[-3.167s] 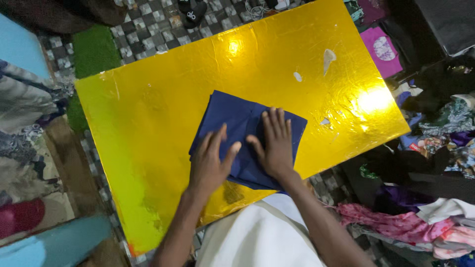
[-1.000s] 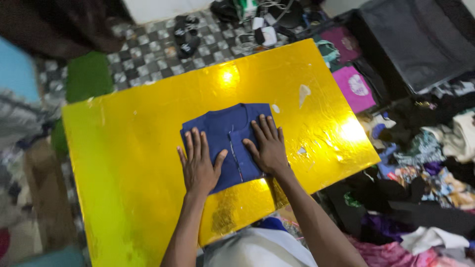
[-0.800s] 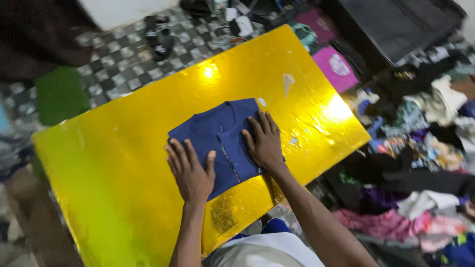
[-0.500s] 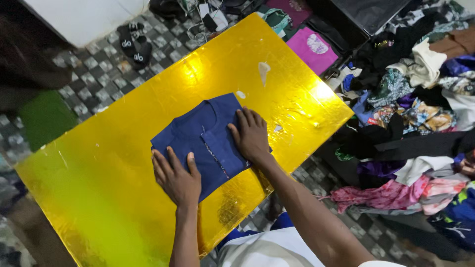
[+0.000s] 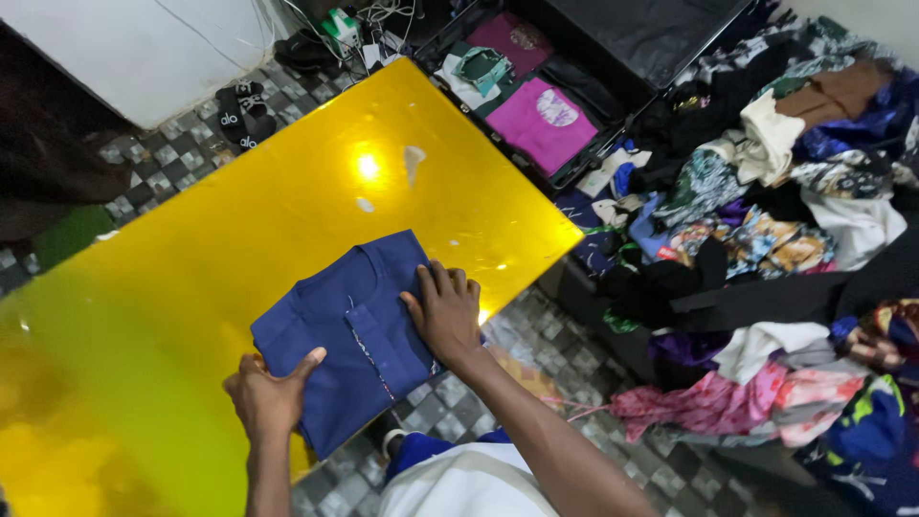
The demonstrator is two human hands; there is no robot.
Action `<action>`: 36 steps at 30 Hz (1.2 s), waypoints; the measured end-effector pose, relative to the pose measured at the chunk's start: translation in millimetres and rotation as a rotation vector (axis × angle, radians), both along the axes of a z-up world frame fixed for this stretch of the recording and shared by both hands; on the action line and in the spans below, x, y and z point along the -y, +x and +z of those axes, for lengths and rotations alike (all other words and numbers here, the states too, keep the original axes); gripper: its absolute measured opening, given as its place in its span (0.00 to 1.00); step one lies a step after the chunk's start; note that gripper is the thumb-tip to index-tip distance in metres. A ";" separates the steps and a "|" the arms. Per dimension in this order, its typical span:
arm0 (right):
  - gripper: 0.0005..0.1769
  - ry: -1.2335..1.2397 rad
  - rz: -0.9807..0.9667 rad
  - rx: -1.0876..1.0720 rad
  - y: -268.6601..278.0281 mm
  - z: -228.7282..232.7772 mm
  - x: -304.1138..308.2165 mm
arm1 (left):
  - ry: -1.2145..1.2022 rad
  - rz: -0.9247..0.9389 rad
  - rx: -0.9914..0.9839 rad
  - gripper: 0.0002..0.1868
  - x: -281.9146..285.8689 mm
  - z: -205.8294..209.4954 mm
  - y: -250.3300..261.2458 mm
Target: The person folds several pieces of clothing, including a black garment, a blue shirt, and a white shirt, on a yellow table. They smooth out each item, fold it neatly, and place it into a black suitcase. The person also picks up a black sock from a pile of clothes and folds it on the table.
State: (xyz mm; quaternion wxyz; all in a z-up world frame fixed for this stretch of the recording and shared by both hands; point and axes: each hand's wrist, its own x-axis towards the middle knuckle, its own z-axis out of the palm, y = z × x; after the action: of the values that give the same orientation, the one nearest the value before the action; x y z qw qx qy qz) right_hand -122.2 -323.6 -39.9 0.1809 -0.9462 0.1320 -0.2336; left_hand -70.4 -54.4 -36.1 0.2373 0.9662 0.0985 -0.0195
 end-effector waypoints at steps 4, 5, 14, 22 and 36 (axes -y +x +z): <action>0.36 0.158 -0.079 -0.094 -37.2 10.7 50.0 | -0.085 0.035 -0.031 0.48 44.5 3.9 -34.1; 0.38 0.181 -0.113 -0.087 -43.7 9.3 60.6 | -0.037 0.044 -0.006 0.48 54.6 2.6 -39.5; 0.45 0.743 -0.180 -0.097 -58.9 -11.5 133.4 | -0.778 0.089 -0.142 0.32 131.6 25.6 -51.7; 0.31 1.899 -0.106 -0.258 -90.1 30.7 231.0 | -1.433 -0.101 -0.611 0.33 210.2 57.0 -28.1; 0.14 2.060 -0.221 0.166 -80.4 7.4 428.5 | -1.766 -0.395 -1.071 0.25 440.3 81.1 141.4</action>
State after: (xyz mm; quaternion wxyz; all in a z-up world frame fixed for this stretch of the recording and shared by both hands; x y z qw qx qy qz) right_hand -202.7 -752.1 -32.6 0.8877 -0.2970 0.3408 -0.0872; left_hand 71.0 -494.6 45.0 0.7756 0.3139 -0.0179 -0.5473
